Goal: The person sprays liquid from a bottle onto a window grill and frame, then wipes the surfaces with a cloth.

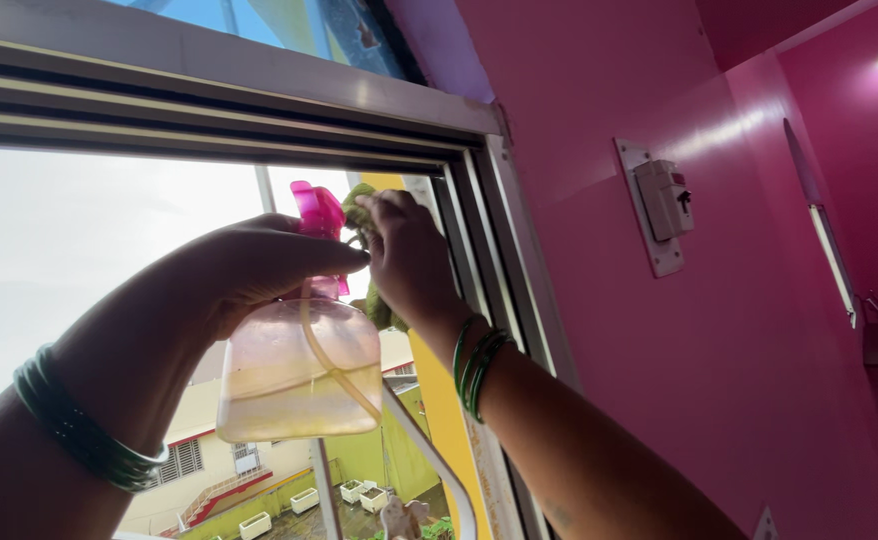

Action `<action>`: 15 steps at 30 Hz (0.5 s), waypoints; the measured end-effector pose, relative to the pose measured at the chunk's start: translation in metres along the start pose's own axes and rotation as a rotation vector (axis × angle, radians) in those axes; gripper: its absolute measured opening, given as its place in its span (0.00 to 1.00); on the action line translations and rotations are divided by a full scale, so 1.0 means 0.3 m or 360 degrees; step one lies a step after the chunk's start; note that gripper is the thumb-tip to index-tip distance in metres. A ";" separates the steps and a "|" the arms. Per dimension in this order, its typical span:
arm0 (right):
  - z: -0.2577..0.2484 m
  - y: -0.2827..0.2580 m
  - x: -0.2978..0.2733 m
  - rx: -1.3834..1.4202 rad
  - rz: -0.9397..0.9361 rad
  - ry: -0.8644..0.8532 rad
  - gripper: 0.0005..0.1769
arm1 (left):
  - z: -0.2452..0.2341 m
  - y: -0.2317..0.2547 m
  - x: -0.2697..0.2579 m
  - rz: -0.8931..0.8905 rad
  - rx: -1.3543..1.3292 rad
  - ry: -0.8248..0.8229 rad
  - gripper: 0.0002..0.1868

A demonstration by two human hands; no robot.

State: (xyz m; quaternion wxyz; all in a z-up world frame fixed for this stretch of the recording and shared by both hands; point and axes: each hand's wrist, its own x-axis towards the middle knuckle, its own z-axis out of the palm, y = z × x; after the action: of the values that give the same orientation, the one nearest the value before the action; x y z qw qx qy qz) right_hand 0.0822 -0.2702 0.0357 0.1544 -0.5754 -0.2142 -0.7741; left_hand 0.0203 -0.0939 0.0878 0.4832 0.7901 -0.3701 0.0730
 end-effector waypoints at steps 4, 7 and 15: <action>-0.052 0.012 -0.038 0.0050 0.0000 -0.0059 0.16 | 0.036 0.006 0.021 -0.0128 -0.0044 0.0056 0.19; -0.068 0.037 -0.002 0.0049 0.0094 -0.0251 0.15 | 0.050 0.015 0.041 0.0018 -0.0102 -0.0034 0.19; 0.019 0.079 0.035 0.0179 -0.0122 0.0066 0.18 | 0.053 0.007 0.033 -0.0138 0.0090 0.0077 0.20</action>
State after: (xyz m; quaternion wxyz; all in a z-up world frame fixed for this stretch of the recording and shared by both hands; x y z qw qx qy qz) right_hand 0.0953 -0.2876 0.0508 0.1611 -0.5410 -0.2761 -0.7779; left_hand 0.0222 -0.1127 0.0858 0.4721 0.8167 -0.3215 0.0816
